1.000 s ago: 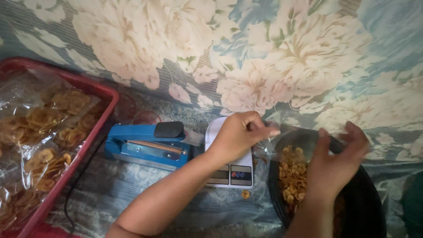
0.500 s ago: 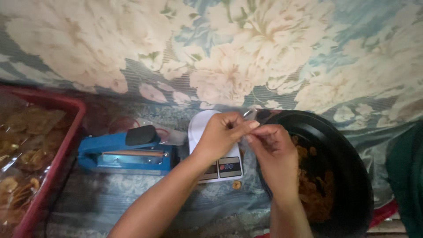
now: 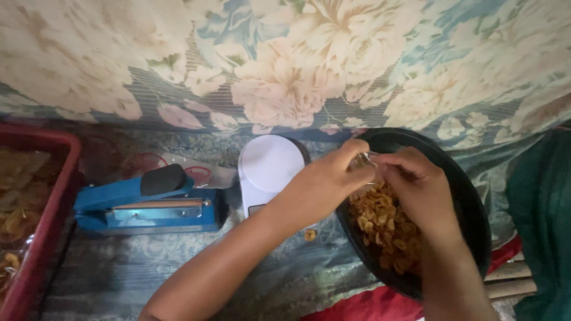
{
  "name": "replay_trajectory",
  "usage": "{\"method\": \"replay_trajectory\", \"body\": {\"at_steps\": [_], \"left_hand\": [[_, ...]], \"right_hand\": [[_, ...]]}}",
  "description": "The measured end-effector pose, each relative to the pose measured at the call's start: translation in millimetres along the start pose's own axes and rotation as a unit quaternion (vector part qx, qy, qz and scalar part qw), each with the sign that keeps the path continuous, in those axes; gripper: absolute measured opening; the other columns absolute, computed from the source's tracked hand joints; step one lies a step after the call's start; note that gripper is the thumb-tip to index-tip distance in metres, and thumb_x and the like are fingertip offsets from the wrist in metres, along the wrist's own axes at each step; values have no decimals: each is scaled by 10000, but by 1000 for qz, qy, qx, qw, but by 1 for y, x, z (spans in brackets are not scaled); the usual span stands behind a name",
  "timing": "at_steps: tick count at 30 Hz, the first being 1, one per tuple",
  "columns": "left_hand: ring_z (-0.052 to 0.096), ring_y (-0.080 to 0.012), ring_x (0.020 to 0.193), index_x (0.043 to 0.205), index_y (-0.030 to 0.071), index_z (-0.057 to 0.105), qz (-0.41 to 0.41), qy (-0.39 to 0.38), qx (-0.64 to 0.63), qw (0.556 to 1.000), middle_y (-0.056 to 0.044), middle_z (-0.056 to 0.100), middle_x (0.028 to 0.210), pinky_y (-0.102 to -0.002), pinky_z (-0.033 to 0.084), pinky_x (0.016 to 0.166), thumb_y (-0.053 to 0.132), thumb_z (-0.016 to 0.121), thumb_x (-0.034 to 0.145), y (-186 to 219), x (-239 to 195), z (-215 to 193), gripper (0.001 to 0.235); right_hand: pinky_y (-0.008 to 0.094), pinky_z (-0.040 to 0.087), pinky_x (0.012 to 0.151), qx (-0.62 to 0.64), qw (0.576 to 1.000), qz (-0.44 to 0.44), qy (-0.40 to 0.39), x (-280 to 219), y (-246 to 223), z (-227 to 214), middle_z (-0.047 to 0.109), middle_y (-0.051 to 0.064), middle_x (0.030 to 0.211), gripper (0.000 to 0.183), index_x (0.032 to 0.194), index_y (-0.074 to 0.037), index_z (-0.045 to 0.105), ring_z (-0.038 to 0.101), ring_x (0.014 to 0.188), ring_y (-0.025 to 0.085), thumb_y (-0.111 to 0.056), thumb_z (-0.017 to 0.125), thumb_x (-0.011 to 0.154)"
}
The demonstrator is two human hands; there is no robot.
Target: The person scoops dried banana chips from a black bowl into a small plastic bag placed on a digital scale. After filling the bag, they use a blue heat sealer to close it and place the sealed package into a red basket.
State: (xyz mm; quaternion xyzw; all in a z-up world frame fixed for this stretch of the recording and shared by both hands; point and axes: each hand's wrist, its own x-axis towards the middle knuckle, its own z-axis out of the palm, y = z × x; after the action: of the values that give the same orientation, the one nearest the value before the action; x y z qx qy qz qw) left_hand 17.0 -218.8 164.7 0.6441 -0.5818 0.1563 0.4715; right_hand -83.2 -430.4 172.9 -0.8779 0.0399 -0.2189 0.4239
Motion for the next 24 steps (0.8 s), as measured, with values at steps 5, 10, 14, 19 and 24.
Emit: {"method": "replay_trajectory", "body": {"at_steps": [5, 10, 14, 19, 24], "left_hand": [[698, -308, 1016, 1220, 49, 672, -71, -25, 36, 997, -117, 599, 1213, -397, 573, 782, 43, 631, 932, -10, -4, -5, 291], [705, -311, 1012, 1230, 32, 664, -88, -24, 42, 995, -148, 575, 1306, -392, 575, 813, -16, 596, 889, -17, -12, -17, 351], [683, -369, 1021, 1234, 31, 674, -90, -29, 29, 995, -180, 552, 1350, -422, 559, 808, -21, 603, 888, -12, -10, -21, 357], [688, -382, 1009, 1234, 50, 675, -91, -49, 36, 994, -185, 554, 1344, -435, 559, 819, -60, 569, 829, -6, -12, -29, 433], [691, -383, 985, 1170, 56, 685, -110, -58, 1, 992, -181, 584, 1296, -445, 554, 796, -50, 580, 846, -7, -15, -28, 356]], "right_hand": [[278, 526, 882, -52, 996, -8, -65, -20, 38, -21, 710, 63, 1086, 207, 1096, -57, 736, 678, 1039, 170, -82, 730, 891], [385, 506, 942, -186, 963, 67, -181, -59, 56, -7, 676, 88, 1132, 264, 1046, -100, 789, 648, 1103, 274, -229, 753, 818], [441, 466, 992, -361, 898, 100, -232, -62, 47, 12, 636, 61, 1170, 286, 1101, -210, 782, 582, 1169, 302, -267, 700, 833], [469, 516, 932, -365, 909, 103, -172, -55, 64, -3, 672, 90, 1194, 289, 1133, -184, 761, 639, 1078, 358, -269, 658, 876], [404, 559, 823, -293, 946, 107, -87, -62, 84, -7, 706, 91, 1119, 236, 1059, -107, 772, 703, 1016, 299, -269, 671, 921]]}}
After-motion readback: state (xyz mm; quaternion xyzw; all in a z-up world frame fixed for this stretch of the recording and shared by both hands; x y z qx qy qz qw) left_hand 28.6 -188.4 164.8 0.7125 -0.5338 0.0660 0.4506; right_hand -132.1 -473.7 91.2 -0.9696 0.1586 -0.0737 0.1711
